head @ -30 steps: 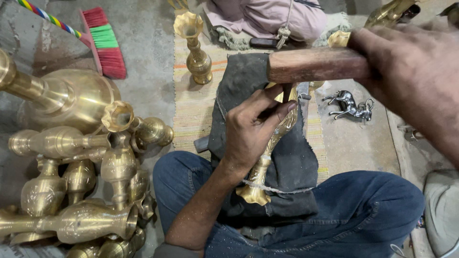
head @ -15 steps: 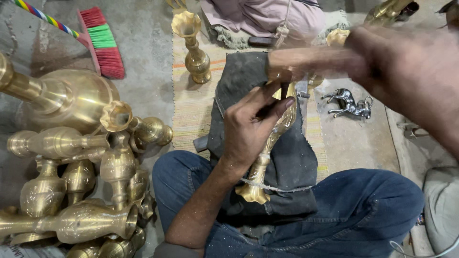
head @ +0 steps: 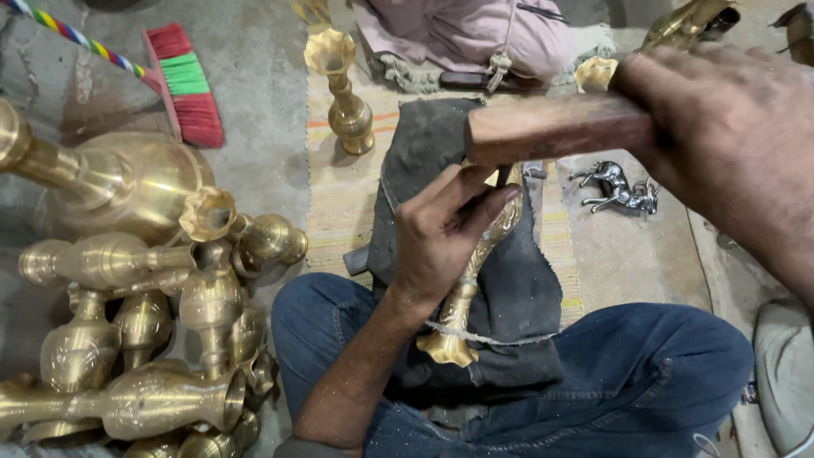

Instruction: The person sits on the floor holding an engraved brass vase against a sandbag on their lap. They position a chisel on the vase surface and repeatedly strike it with a wooden mallet, repositioning the chisel to work different spots on the decoration.

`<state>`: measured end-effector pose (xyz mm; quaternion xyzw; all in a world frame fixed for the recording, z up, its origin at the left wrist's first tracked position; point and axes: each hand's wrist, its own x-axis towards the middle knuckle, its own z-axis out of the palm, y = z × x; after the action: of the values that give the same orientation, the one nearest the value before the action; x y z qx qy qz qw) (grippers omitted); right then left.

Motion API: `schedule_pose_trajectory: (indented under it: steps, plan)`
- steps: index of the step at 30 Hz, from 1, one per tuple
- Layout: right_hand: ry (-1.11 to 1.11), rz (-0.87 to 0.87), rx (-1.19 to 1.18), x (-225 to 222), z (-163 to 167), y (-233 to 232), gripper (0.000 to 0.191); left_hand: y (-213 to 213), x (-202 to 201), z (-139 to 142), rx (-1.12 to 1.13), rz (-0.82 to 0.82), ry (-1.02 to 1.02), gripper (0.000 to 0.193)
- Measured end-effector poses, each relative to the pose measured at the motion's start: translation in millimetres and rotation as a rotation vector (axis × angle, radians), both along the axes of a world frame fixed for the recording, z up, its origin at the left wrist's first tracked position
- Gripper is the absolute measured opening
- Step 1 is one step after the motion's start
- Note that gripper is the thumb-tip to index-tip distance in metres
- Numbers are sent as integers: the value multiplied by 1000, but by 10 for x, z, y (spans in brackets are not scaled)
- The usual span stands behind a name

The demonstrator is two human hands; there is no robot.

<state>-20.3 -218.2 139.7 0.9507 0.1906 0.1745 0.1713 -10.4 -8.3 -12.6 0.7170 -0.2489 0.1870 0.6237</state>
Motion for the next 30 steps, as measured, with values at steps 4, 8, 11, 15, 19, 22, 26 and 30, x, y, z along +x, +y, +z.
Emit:
schedule_pose_trajectory:
  steps: [4,8,11,15,19,22,26,30]
  plan:
    - [58,-109,546,-3,-13,37,34,13,28,1,-13,-37,41,41]
    - [-153,92,15,16,-47,-11,38,-10,48,-13,-27,-58,26,37]
    - [4,7,262,-18,-101,-80,30,-2,25,-27,-52,-72,61,38]
    - [-9,33,163,-4,-169,-150,24,6,25,-42,0,-27,15,36]
    - [116,-42,348,-5,-177,-136,18,18,34,-56,-12,-61,37,41]
    - [-54,53,75,4,-124,-120,26,24,55,-57,21,-47,6,40]
    - [47,-98,169,-20,-106,-110,30,22,30,-46,-30,-56,-13,38]
    - [24,-41,283,-49,-134,-131,37,33,29,-35,36,-44,50,39]
